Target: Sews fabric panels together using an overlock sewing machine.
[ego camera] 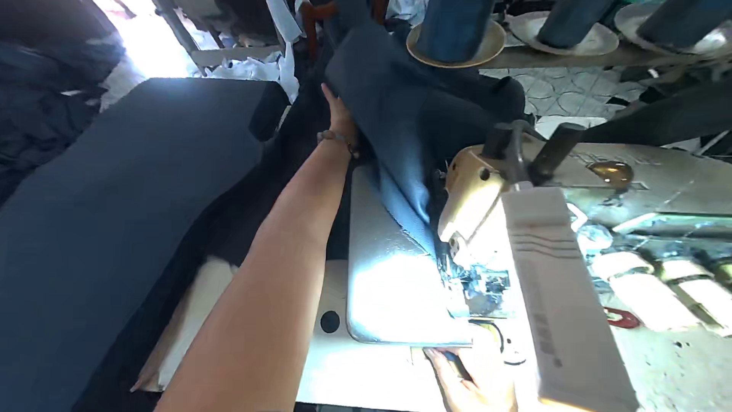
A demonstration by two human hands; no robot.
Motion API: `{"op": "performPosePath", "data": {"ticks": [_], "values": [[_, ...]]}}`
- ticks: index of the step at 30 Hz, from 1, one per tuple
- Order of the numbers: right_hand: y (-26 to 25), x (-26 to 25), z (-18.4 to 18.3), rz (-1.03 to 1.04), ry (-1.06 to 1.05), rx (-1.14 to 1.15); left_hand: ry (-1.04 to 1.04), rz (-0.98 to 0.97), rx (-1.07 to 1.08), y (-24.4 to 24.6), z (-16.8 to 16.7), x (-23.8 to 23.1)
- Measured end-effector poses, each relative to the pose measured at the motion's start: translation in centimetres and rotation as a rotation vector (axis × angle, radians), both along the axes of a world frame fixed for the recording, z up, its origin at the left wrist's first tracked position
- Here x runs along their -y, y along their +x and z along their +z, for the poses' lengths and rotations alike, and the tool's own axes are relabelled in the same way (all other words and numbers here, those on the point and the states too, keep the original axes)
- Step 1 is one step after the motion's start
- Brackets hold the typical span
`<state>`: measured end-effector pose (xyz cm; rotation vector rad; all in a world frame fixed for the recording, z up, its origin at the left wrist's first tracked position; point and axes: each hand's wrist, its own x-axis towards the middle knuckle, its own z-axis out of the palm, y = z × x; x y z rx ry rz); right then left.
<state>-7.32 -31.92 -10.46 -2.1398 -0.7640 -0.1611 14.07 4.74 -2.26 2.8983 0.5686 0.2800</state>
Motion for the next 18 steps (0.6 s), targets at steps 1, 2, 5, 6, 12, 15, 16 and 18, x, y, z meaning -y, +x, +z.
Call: {"op": "performPosePath", "data": {"ticks": [1, 2, 5, 6, 12, 15, 16, 18], "values": [[0.0, 0.0, 0.1, -0.011, 0.013, 0.001, 0.076, -0.016, -0.038, 0.5, -0.3, 0.2], [0.0, 0.0, 0.0, -0.023, 0.034, 0.018, 0.087, -0.028, -0.037, 0.2, -0.3, 0.6], [0.0, 0.0, -0.6, -0.05, 0.129, 0.11, -0.039, -0.1, -0.157, -5.2, 0.7, 1.9], [0.0, 0.0, -0.8, -0.053, 0.177, 0.139, -0.084, -0.161, -0.218, -7.9, 1.4, 1.8], [-0.2, -0.1, -0.8, -0.015, 0.335, 0.19, -0.031, -0.149, -0.053, -27.7, 5.4, -3.2], [-0.2, -0.3, -0.7, 0.006, 0.338, 0.187, 0.011, 0.085, 0.063, -35.6, 3.9, -6.4], [-0.2, -0.3, -0.7, 0.008, 0.327, 0.185, -0.003, 0.14, 0.089, -37.1, 2.9, -7.1], [-0.1, -0.3, -0.7, 0.006, 0.303, 0.184, -0.015, 0.204, 0.15, -38.1, 1.4, -7.1]]}}
